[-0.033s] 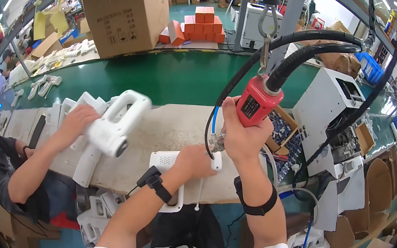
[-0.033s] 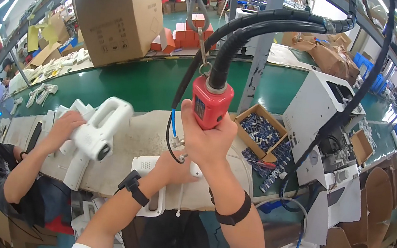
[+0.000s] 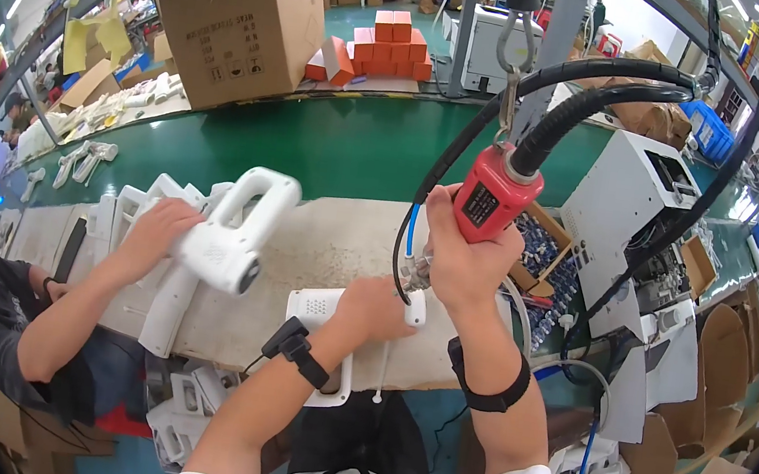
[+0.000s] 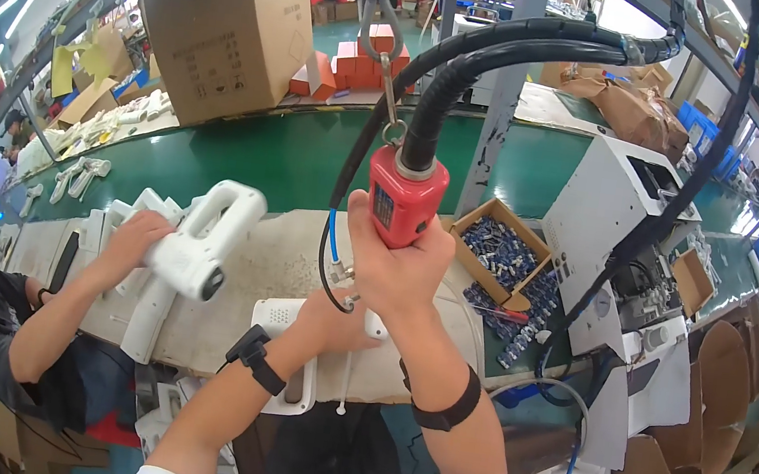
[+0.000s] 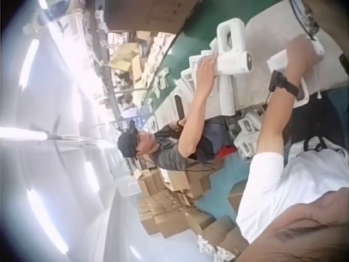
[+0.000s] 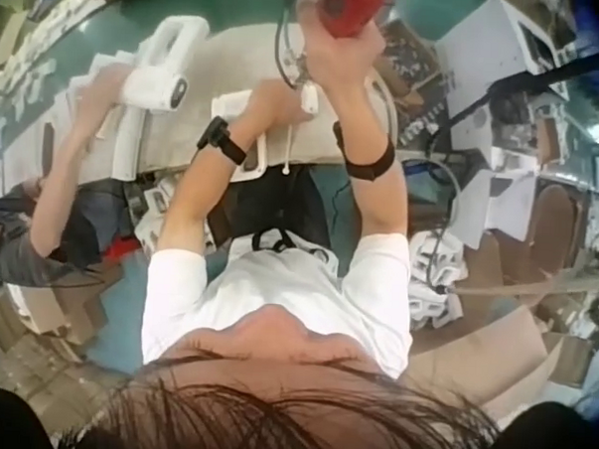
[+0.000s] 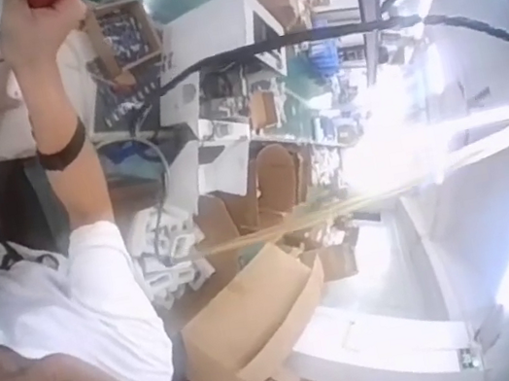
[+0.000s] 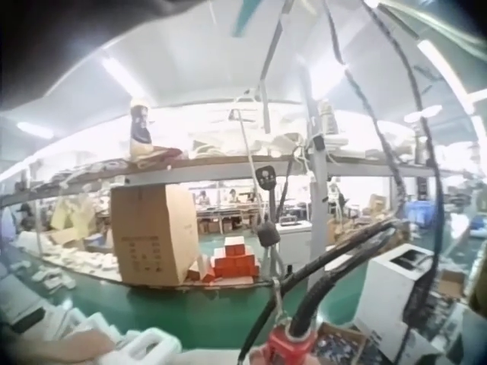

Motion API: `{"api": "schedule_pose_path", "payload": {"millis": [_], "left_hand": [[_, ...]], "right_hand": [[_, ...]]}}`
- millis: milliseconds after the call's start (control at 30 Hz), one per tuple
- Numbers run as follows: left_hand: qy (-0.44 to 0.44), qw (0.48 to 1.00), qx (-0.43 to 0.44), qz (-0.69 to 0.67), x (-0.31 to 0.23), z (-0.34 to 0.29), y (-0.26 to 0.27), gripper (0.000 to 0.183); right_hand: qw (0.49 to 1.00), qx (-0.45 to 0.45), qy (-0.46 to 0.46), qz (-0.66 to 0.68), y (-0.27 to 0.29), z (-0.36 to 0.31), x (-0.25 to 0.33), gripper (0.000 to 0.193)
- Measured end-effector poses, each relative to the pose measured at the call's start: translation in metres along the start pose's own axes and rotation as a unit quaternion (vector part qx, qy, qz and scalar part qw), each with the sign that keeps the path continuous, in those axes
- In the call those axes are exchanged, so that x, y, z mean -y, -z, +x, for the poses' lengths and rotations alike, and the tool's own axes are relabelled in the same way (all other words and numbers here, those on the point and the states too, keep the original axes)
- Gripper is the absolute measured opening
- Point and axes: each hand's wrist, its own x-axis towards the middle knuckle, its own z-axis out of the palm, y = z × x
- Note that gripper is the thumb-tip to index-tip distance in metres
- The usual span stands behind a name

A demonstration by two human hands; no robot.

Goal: The person picks up a white plastic housing, aligns it with another part, and drives screws into it using a red power tool. They then set the housing aside, pick up a new housing from a box, and repeat the process.

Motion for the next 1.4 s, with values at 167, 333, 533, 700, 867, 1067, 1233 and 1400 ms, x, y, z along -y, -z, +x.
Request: {"api": "schedule_pose_path", "payload": {"millis": [167, 333, 533, 700, 867, 1067, 1233, 1400], "left_hand": [[-0.001, 1.0, -0.005, 0.005, 0.004, -0.001, 0.0, 0.066], [-0.02, 0.999, -0.034, 0.006, 0.006, -0.001, -0.011, 0.064], [-0.024, 0.999, -0.036, -0.01, 0.006, -0.001, -0.008, 0.065], [-0.022, 0.998, -0.037, -0.055, -0.004, -0.019, 0.019, 0.062], [-0.095, 0.991, -0.087, -0.023, 0.016, 0.001, -0.013, 0.078], [-0.138, 0.978, -0.146, -0.05, 0.024, 0.006, -0.028, 0.085], [-0.113, 0.986, -0.108, -0.055, 0.043, -0.022, -0.001, 0.087], [0.026, 0.999, 0.032, 0.014, 0.078, -0.055, 0.03, 0.089]], "right_hand": [[1.0, -0.001, -0.017, -0.004, -0.008, 0.001, -0.012, 0.008], [0.999, -0.003, -0.047, -0.025, -0.009, -0.002, -0.028, 0.014], [0.999, 0.003, 0.006, -0.042, -0.006, -0.005, -0.031, 0.012], [0.999, -0.029, 0.005, 0.013, 0.007, -0.007, 0.035, 0.007], [0.999, 0.013, 0.026, -0.034, 0.007, -0.02, 0.039, 0.004], [0.998, 0.002, 0.026, -0.06, 0.004, -0.034, -0.003, 0.009], [0.994, 0.051, -0.05, -0.083, 0.012, -0.037, -0.009, 0.011], [0.999, -0.024, 0.011, 0.035, 0.003, -0.019, 0.037, 0.011]]}}
